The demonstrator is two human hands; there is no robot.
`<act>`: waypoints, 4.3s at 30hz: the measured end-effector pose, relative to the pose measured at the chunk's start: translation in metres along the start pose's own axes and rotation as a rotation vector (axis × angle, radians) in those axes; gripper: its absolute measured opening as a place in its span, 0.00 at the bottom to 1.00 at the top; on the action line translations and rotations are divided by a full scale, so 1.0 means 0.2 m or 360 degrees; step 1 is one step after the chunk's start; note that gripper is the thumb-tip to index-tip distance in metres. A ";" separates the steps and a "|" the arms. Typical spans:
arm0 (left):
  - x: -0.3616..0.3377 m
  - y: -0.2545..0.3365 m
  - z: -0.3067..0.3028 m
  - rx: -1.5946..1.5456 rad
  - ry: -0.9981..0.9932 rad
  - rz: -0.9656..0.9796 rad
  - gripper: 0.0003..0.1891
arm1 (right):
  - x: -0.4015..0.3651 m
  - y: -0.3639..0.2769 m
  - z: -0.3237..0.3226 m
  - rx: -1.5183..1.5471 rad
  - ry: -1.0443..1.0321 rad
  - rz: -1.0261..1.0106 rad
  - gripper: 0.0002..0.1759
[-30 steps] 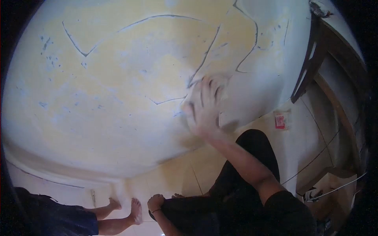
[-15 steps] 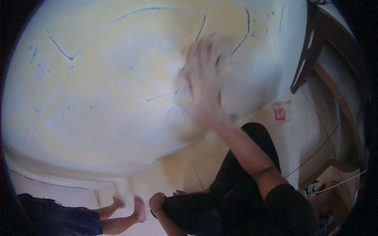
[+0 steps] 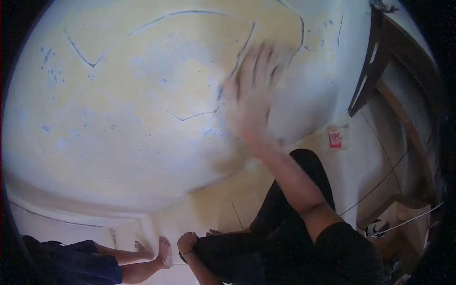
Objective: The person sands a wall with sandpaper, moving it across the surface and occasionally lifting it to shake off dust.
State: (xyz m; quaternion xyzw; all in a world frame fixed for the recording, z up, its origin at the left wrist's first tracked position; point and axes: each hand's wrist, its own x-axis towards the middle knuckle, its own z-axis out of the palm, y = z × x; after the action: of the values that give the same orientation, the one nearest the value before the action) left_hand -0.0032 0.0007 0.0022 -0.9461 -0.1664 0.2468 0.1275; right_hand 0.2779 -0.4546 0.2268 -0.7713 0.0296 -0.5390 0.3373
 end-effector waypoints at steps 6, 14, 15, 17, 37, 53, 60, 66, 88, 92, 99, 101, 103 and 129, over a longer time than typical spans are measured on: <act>0.07 -0.10 0.11 0.0089 0.0154 0.0075 0.18 | -0.35 -0.04 0.06 0.0170 -0.0526 -0.0203 0.39; 0.00 0.07 -0.11 -0.0168 0.0010 -0.0163 0.18 | -0.38 -0.01 0.09 0.0009 -0.0518 -0.0148 0.37; 0.01 0.07 -0.11 -0.0152 0.0004 -0.0133 0.18 | -0.39 -0.03 0.07 0.0067 -0.0576 -0.0180 0.37; -0.01 0.04 -0.08 -0.0105 -0.0027 -0.0081 0.18 | -0.34 -0.02 0.07 0.0111 -0.0430 -0.0159 0.37; 0.04 0.03 -0.06 0.0060 -0.0063 -0.0003 0.19 | -0.33 -0.05 0.02 -0.0042 -0.0747 -0.0157 0.39; 0.05 -0.05 0.06 0.0172 -0.0003 0.0150 0.18 | 0.04 0.04 -0.01 0.0113 0.0045 0.0033 0.40; 0.00 0.06 -0.08 0.0040 -0.0018 -0.0015 0.18 | -0.44 0.03 0.07 0.0190 -0.0496 -0.0114 0.37; 0.00 0.01 -0.01 -0.0082 0.0017 -0.0052 0.19 | 0.09 0.05 -0.04 0.0145 0.0127 0.0040 0.39; -0.03 0.04 -0.05 -0.0260 0.0023 -0.0222 0.19 | -0.02 0.01 -0.01 0.0048 -0.0142 0.0014 0.40; 0.02 0.07 -0.10 -0.0417 -0.0087 -0.0333 0.19 | -0.39 -0.04 0.05 0.0037 -0.0641 -0.0205 0.39; 0.26 -0.17 0.28 0.0026 0.0960 0.0891 0.22 | 0.04 0.03 -0.02 0.0020 0.0031 0.0022 0.40; 0.34 -0.21 0.34 0.0277 0.0913 0.0947 0.21 | -0.19 -0.06 -0.01 -0.0281 -0.0692 0.0067 0.38; 0.40 -0.24 0.37 0.0364 0.0879 0.1009 0.20 | -0.34 -0.02 0.01 0.0018 -0.0686 -0.0150 0.38; 0.37 -0.22 0.36 0.0376 0.0765 0.0790 0.24 | -0.29 0.13 0.00 0.0521 0.0056 -0.0030 0.46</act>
State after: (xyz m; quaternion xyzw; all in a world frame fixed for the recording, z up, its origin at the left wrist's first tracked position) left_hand 0.0091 0.0808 -0.0763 -0.9674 0.1327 0.0582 0.2075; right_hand 0.2620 -0.4514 0.1649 -0.6967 -0.0598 -0.5531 0.4529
